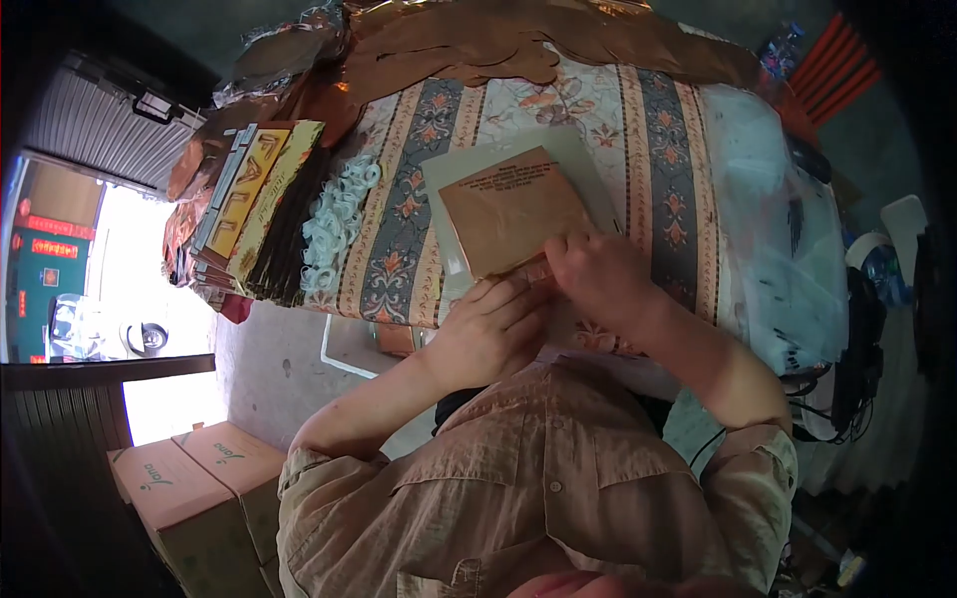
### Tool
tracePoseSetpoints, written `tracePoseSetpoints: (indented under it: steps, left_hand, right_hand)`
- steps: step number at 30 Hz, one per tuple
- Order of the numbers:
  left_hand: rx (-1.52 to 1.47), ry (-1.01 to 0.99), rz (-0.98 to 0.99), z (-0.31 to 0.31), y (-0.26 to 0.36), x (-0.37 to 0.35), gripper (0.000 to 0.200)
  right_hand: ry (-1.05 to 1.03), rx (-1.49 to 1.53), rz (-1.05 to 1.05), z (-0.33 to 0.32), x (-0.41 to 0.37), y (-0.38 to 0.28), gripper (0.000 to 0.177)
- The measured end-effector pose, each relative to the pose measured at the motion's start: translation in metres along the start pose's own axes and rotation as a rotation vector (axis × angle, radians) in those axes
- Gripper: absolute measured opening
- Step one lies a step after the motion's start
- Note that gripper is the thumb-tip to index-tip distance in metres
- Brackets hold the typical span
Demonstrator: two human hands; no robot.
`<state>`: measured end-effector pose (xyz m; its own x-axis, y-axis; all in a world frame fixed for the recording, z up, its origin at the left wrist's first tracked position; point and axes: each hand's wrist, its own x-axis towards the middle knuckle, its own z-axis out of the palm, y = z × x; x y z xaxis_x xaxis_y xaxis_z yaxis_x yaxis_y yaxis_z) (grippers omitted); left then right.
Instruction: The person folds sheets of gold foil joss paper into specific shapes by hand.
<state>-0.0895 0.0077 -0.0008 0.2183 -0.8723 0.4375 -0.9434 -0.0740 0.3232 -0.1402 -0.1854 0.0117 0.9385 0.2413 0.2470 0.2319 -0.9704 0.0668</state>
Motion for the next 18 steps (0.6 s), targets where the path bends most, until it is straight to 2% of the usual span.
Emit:
tracePoseSetpoints:
  steps: [6,8,11,15,18]
  left_hand:
    - [-0.047,-0.013,-0.045,-0.004,0.002,0.001,0.032]
    - [-0.078,-0.012,-0.039,-0.006,0.001,0.000,0.032]
    - [-0.114,0.006,-0.044,-0.018,-0.005,0.000,0.033]
    - [0.017,0.064,-0.123,-0.034,-0.021,0.015,0.032]
    - [0.034,0.088,-0.171,-0.027,-0.035,0.023,0.029]
  right_hand:
    - [-0.012,0.086,0.035,-0.002,-0.001,0.012,0.012]
    - [-0.020,0.351,0.032,-0.011,-0.006,0.021,0.014]
    - [0.042,0.443,0.107,-0.017,-0.017,0.039,0.013]
    - [0.065,0.458,0.141,-0.014,-0.028,0.047,0.010]
    - [0.117,0.440,0.044,-0.012,-0.027,0.035,0.012]
